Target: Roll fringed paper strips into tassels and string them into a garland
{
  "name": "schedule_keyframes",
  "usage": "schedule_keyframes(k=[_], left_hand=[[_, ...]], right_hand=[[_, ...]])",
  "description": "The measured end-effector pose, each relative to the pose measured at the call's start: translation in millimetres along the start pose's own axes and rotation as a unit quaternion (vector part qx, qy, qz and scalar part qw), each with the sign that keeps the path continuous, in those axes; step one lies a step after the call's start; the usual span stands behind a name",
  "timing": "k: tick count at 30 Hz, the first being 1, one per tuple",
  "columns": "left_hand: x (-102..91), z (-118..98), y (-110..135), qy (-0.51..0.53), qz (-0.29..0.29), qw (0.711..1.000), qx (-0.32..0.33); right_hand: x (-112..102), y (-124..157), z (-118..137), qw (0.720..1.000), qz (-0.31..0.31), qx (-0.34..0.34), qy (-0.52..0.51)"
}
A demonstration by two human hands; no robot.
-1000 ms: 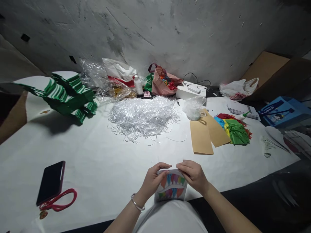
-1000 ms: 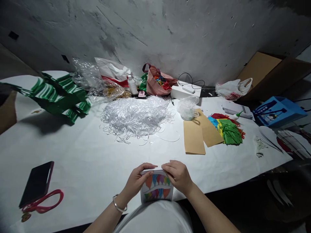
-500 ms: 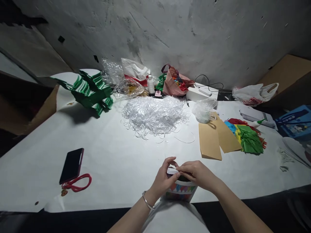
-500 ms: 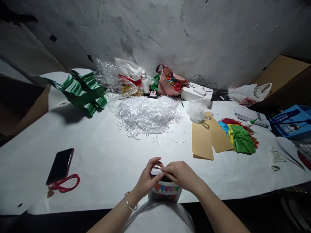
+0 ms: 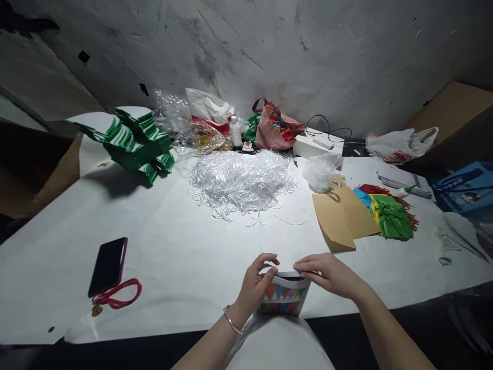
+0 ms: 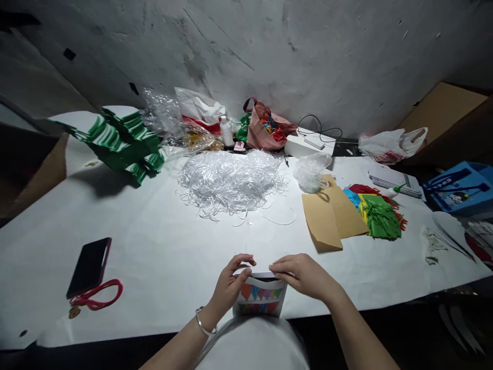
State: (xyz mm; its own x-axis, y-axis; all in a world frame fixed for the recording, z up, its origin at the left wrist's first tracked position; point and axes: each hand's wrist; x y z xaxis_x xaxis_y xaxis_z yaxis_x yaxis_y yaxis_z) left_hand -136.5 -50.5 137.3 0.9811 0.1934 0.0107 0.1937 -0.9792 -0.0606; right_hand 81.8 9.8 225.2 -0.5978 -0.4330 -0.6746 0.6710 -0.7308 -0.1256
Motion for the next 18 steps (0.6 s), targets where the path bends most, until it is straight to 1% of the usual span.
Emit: schedule_keyframes(k=[1,2,3,4,5,6,7,8,9,10,13,16,18], left_hand=[[0.1,1,1,-0.011,-0.011,1.000,0.011],[0.5,2,1,-0.035,-0.027,0.998,0.038],[1.2,2,2,-0.070,-0.044,0.993,0.084],[2.5,1,3,-0.116,-0.056,0.981,0.147],[4.4,0,5,-0.167,-0.060,0.960,0.219],[6.9,-2,6,-0.216,-0.051,0.932,0.286],[10.0,-5,7,-0.256,-0.031,0.905,0.339],[13.5,-8,7,-0.282,-0.007,0.883,0.375],[17.1,-11,8,-0.297,0.014,0.870,0.394],[20.6,-14,8,-0.304,0.027,0.864,0.400],[28.3,-21,6,-0.293,0.043,0.870,0.393],[31.4,-24,4,-0.280,0.052,0.880,0.380],[32.3,-24,3,-0.279,0.053,0.882,0.377]], right_hand=[[-4,4,-4,1.000,0.001,0.011,-0.008],[-6,6,-7,1.000,0.001,0.018,-0.019],[-7,8,-9,0.999,-0.003,0.021,-0.028],[-6,9,-9,0.999,-0.010,0.024,-0.035],[-4,10,-9,0.999,-0.017,0.023,-0.038],[-3,9,-9,0.999,-0.021,0.022,-0.038],[-1,8,-7,0.999,-0.023,0.021,-0.037],[0,7,-6,0.999,-0.024,0.019,-0.035],[0,7,-5,0.999,-0.023,0.017,-0.034],[0,8,-5,0.999,-0.020,0.016,-0.034],[-3,15,-11,0.998,-0.025,0.038,-0.044],[-3,26,-25,0.992,-0.054,0.078,-0.081],[-1,32,-32,0.987,-0.074,0.097,-0.107]])
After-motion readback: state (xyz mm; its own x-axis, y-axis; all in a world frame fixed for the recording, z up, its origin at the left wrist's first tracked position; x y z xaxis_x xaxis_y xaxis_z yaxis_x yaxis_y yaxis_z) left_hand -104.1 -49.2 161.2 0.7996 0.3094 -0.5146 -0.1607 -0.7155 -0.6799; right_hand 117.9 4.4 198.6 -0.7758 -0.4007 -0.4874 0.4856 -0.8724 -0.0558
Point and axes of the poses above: each hand's wrist, its own y-axis away from the middle knuckle, its own x-axis out of the palm, z = x × y, and after that the axes turned 12 degrees about -z, right-handed
